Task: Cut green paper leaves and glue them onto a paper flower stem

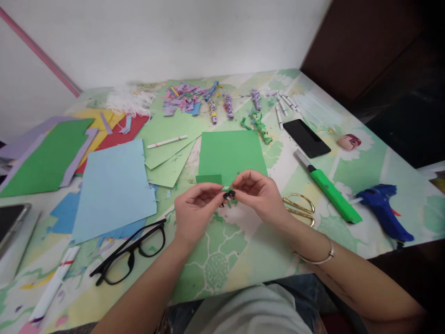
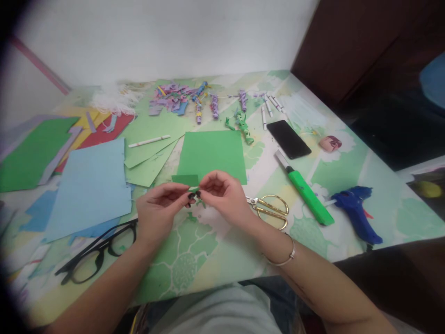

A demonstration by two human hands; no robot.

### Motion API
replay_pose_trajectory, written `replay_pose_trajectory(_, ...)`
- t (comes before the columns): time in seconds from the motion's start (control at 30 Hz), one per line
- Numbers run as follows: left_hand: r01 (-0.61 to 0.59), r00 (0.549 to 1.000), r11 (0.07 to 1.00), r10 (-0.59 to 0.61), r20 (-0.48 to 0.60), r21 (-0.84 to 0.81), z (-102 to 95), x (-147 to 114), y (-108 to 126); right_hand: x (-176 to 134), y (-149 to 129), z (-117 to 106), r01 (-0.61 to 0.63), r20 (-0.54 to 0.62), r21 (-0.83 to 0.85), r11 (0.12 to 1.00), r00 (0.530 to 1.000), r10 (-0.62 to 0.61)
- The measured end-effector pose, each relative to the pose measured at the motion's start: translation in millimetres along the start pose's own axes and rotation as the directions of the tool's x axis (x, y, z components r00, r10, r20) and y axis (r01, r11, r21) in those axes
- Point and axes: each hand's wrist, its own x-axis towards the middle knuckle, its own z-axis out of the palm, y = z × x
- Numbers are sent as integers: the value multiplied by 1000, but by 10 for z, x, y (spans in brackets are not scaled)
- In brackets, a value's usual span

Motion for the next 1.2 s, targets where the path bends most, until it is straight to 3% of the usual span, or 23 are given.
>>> replay_pose_trajectory(0.33,63,997,998,-63,48,1,-20,10,8,-2,10,-3,68,32,-49,996,997,-66)
replay_pose_trajectory(0.6,191,977,965,-170,126,-181,-48,46,-89,-19,8,-3,149,53,-174,973,988,-142)
replay_pose_trajectory(0.87,182,978,971,-163,130,-154,-46,37,-91,-17,4,-15,140,52,-171,975,990,-133)
replay_pose_trajectory(1.2,71,990,998,-70,121,2,-38,26,-2,-21,-28,-5,105,69,-122,987,993,-97)
